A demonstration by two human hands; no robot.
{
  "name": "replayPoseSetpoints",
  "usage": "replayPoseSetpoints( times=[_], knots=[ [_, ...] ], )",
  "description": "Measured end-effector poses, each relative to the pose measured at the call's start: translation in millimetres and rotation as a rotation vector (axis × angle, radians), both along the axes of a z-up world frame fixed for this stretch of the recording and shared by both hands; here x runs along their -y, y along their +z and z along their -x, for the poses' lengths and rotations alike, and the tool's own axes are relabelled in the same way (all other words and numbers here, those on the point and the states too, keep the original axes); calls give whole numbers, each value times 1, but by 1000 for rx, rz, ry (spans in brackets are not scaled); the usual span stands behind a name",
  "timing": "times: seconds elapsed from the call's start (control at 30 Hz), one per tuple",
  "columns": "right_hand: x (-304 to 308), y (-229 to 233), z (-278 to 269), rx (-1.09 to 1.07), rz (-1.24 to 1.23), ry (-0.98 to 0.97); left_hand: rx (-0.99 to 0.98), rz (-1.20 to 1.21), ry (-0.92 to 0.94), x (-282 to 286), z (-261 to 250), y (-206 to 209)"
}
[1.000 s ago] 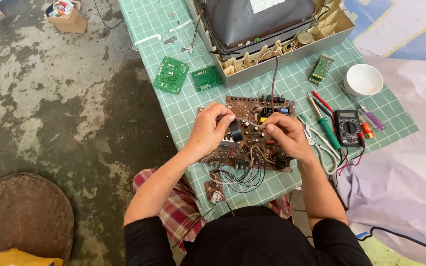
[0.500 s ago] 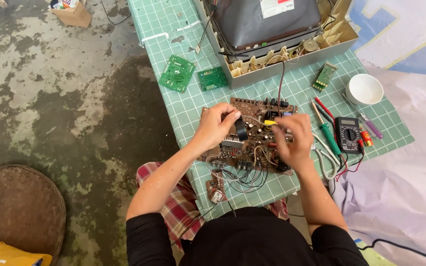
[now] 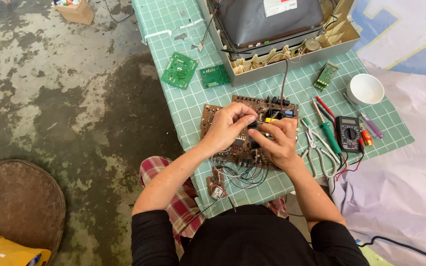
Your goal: Applying electrical tape to components and wires on a circuit board for insulation.
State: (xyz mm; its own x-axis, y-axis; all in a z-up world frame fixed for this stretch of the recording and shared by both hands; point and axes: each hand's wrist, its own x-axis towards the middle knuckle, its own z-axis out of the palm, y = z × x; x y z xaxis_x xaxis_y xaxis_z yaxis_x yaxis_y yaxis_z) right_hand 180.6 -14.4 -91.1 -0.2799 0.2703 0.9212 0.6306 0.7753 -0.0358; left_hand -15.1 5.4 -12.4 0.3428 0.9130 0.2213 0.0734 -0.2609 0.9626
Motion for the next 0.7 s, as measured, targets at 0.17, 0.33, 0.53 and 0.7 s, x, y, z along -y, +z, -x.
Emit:
replayPoseSetpoints(
  times=[0.17, 0.33, 0.53, 0.7],
  knots=[
    [2, -13, -6, -186, 79, 107, 16, -176, 34, 1, -3, -5],
    [7, -34, -17, -359, 237, 247, 83, -222, 53, -1, -2, -3],
    [13, -25, -19, -431, 349, 314, -91, -287, -190, 3, 2, -3],
    [11, -26, -22, -493, 452, 409, -335, -388, -285, 8, 3, 4]
  ],
)
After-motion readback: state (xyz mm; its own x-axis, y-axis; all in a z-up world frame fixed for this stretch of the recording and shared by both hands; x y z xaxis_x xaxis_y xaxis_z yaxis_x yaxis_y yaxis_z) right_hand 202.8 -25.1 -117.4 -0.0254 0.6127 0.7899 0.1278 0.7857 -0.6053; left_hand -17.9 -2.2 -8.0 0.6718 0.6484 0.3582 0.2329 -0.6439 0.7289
